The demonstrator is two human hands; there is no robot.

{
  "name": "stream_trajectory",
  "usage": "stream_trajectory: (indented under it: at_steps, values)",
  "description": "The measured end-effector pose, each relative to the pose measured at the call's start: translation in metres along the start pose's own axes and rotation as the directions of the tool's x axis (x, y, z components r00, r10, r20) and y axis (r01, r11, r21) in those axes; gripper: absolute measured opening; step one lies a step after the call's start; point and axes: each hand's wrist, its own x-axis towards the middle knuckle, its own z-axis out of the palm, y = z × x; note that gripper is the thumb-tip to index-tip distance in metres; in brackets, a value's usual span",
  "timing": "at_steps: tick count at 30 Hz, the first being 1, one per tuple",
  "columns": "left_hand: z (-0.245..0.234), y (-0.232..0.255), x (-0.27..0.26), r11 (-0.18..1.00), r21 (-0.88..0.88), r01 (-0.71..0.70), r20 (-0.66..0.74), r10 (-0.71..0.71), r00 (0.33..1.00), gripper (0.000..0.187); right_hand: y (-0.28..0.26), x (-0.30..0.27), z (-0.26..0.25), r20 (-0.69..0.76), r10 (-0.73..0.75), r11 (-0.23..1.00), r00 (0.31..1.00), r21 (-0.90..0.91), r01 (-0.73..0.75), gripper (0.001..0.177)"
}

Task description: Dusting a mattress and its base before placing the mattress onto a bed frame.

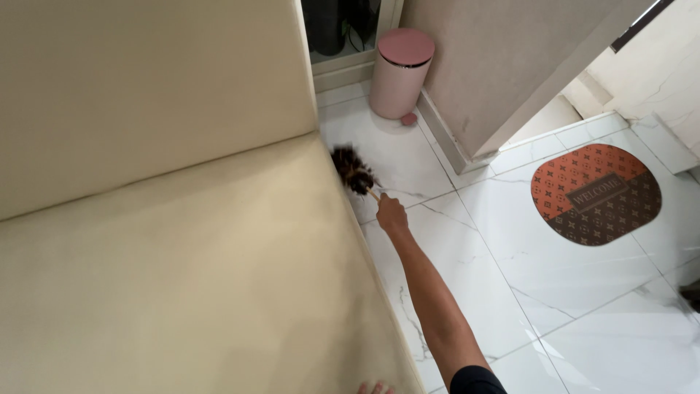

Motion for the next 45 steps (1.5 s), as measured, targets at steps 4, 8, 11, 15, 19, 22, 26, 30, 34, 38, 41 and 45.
stream_trajectory:
  at_steps: [4,8,11,15,19,22,26,30,34,38,41,45]
  values:
    - [0.023,0.018,-0.03,0.999,-0.032,0.011,-0.001,-0.011,1.0,0.052,0.052,-0.07,0.051,0.023,-0.049,0.993,0.999,0.106,0.046,0.017]
    - [-0.048,0.006,-0.022,0.998,-0.023,-0.058,0.235,0.061,0.97,0.076,0.054,-0.183,0.011,0.113,0.155,0.96,0.981,0.217,-0.176,0.02]
    - [-0.109,-0.006,0.022,0.884,-0.421,0.204,0.605,0.106,0.789,0.095,0.108,-0.247,0.046,0.117,0.042,0.987,0.992,0.15,-0.06,0.016]
    - [-0.11,0.0,0.023,0.9,-0.394,0.187,0.559,0.073,0.826,0.103,0.185,-0.336,0.041,0.151,0.107,0.994,0.983,0.017,-0.111,0.013]
    - [-0.138,0.035,0.032,0.921,-0.211,0.328,0.685,-0.1,0.721,0.093,0.222,-0.495,0.078,0.141,0.231,0.965,0.963,0.091,-0.245,0.016]
    - [-0.22,0.065,0.013,0.794,-0.13,0.594,0.804,-0.266,0.531,0.067,0.241,-0.593,0.142,0.133,0.311,0.933,0.941,0.143,-0.329,0.018]
    - [-0.329,0.09,-0.056,0.459,-0.038,0.888,0.921,-0.329,0.21,0.037,0.132,-0.683,0.111,0.448,0.531,0.685,0.719,0.273,-0.676,0.027]
    - [-0.464,0.084,-0.148,0.315,0.138,0.939,0.931,-0.365,-0.015,0.03,0.054,-0.73,0.106,0.596,0.376,0.726,0.71,0.286,-0.625,0.028]
    - [-0.547,0.057,-0.257,0.126,0.386,0.914,0.881,-0.344,-0.325,0.028,-0.003,-0.741,0.11,0.487,0.593,0.542,0.642,0.348,-0.765,0.03]
    - [-0.626,0.038,-0.339,0.049,0.495,0.867,0.808,-0.393,-0.439,0.029,-0.056,-0.737,0.07,0.639,0.425,0.798,0.641,0.07,-0.598,0.031]
    - [-0.657,0.02,-0.365,0.04,0.491,0.87,0.786,-0.451,-0.423,0.027,-0.058,-0.756,0.094,0.433,0.445,0.825,0.784,0.144,-0.547,0.029]
    - [-0.673,-0.006,-0.362,-0.014,0.56,0.828,0.734,-0.456,-0.504,0.025,-0.074,-0.803,0.11,0.439,0.075,0.995,0.895,0.02,-0.093,0.023]
